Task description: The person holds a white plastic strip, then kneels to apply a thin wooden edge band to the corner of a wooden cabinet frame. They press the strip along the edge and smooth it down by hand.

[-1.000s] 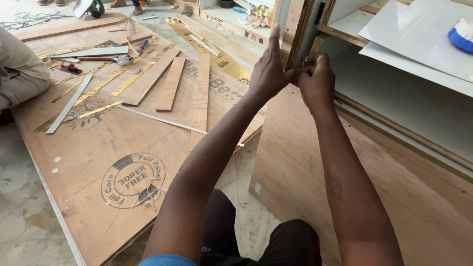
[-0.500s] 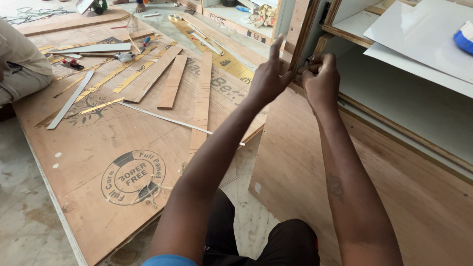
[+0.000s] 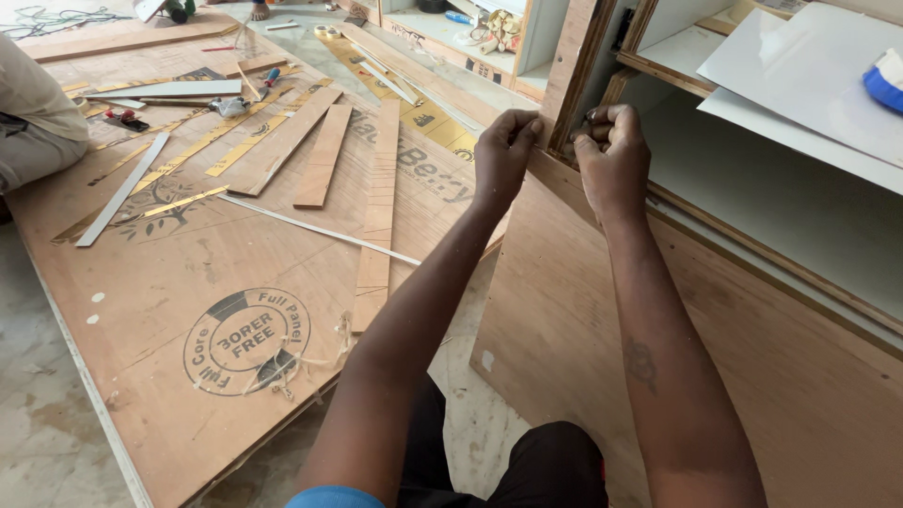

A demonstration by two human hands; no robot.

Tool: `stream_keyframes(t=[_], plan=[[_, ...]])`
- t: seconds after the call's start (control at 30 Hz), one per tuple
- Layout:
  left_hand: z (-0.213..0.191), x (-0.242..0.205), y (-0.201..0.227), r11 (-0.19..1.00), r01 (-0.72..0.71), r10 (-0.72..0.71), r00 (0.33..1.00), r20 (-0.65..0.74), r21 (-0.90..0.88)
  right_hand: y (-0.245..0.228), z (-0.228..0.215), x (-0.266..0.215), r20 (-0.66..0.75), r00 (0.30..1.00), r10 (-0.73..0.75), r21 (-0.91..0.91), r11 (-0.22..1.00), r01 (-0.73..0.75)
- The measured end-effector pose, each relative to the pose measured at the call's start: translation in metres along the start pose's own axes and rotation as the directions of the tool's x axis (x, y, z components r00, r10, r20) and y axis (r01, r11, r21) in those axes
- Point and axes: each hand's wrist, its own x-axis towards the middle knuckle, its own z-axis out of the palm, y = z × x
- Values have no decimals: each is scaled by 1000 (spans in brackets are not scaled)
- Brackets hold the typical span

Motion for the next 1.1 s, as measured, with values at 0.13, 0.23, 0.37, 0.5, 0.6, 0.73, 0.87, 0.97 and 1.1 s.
stream_keyframes(t=[0.13, 0.23, 0.37, 0.5, 0.6, 0.73, 0.87, 0.97, 1.1], plan=[[3, -11, 11, 990, -98, 108, 990, -96, 100, 2, 0, -3, -12, 996, -84, -12, 996, 84], [2, -13, 19, 986, -69, 85, 991, -102, 150, 1, 3, -7, -68, 956, -285, -187, 945, 269], [-7, -11, 29, 980, -40, 53, 996, -67, 194, -14, -2, -8, 195, 767, -611, -684, 476, 552], [-10, -9, 37, 970, -7, 19, 999, -47, 243, -47, -15, 36, 424, 659, -621, -885, -130, 447], [-11, -10, 38, 966, -41, 53, 998, -41, 257, -65, -11, 46, 547, 715, -436, -812, -485, 326], [-13, -6, 31, 964, -54, 54, 999, 3, 259, -70, -1, 28, 622, 754, -214, -606, -741, 290], [-17, -2, 15, 959, -118, 103, 992, 74, 259, -73, 3, 27, 604, 719, -343, -787, -398, 471], [-19, 2, 9, 941, -305, 275, 943, 190, 150, -71, -12, 25, 463, 750, -472, -781, 183, 597], [-4, 0, 19, 858, -216, 150, 973, 174, 467, -48, -16, 18, 73, 872, -484, -430, 774, 465]])
